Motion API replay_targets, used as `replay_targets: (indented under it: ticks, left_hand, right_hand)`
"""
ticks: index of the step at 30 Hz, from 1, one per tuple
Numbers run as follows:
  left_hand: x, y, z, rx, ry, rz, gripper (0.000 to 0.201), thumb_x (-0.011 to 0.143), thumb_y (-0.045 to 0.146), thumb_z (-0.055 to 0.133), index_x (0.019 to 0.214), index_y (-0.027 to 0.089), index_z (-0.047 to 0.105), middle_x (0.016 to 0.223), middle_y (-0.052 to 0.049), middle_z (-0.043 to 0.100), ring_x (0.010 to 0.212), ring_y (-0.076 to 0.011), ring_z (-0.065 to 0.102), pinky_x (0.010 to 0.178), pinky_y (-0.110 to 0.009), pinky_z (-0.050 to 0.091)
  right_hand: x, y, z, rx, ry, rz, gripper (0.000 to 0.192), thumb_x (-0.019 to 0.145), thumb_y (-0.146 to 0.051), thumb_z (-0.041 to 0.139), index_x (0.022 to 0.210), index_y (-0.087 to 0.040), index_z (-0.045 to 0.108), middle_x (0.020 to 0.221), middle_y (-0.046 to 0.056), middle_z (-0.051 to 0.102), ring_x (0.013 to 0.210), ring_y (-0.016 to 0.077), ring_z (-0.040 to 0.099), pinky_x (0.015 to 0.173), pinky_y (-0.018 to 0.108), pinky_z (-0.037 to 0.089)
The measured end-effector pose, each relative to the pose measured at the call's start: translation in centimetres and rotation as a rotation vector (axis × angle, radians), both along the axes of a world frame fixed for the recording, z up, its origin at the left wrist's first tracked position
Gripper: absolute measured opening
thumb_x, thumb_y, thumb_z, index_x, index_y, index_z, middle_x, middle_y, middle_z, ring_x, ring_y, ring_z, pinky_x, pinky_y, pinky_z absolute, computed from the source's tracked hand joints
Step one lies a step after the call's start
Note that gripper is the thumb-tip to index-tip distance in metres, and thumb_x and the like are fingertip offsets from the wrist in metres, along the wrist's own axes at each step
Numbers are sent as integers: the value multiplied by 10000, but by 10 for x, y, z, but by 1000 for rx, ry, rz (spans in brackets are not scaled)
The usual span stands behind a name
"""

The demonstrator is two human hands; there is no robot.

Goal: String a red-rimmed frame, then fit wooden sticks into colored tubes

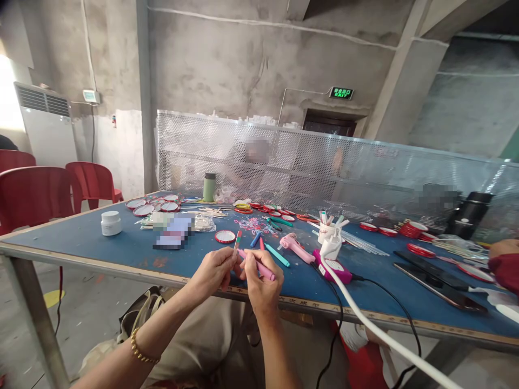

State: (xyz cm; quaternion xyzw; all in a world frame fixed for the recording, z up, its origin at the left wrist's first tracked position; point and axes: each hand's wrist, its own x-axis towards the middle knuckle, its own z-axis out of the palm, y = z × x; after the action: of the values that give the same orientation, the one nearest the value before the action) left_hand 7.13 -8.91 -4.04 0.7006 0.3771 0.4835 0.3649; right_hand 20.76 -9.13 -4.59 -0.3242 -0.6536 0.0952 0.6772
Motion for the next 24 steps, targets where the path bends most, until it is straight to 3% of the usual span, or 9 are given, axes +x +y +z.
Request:
replay_targets:
  ticks: [9,24]
  left_hand:
    - [0,1,0,-4,-15,-7,385,938,481,374,735,183,512,718,-12,677,368,-61,495,391,-184,318]
    - [-1,4,-6,40,0,-25,397,964,476,349,732,190,498,736,2,676,385,-63,516,399,-185,322]
  right_hand:
    - [0,1,-2,54,-50,-78,218,940,-326,559,809,-179,653,636,-7,663,449,104,589,470,224,484]
    - [-3,0,2,76,-73,-77,198,936,-303,553,824,-181,663,626,-9,677,425,100,588,445,213,475]
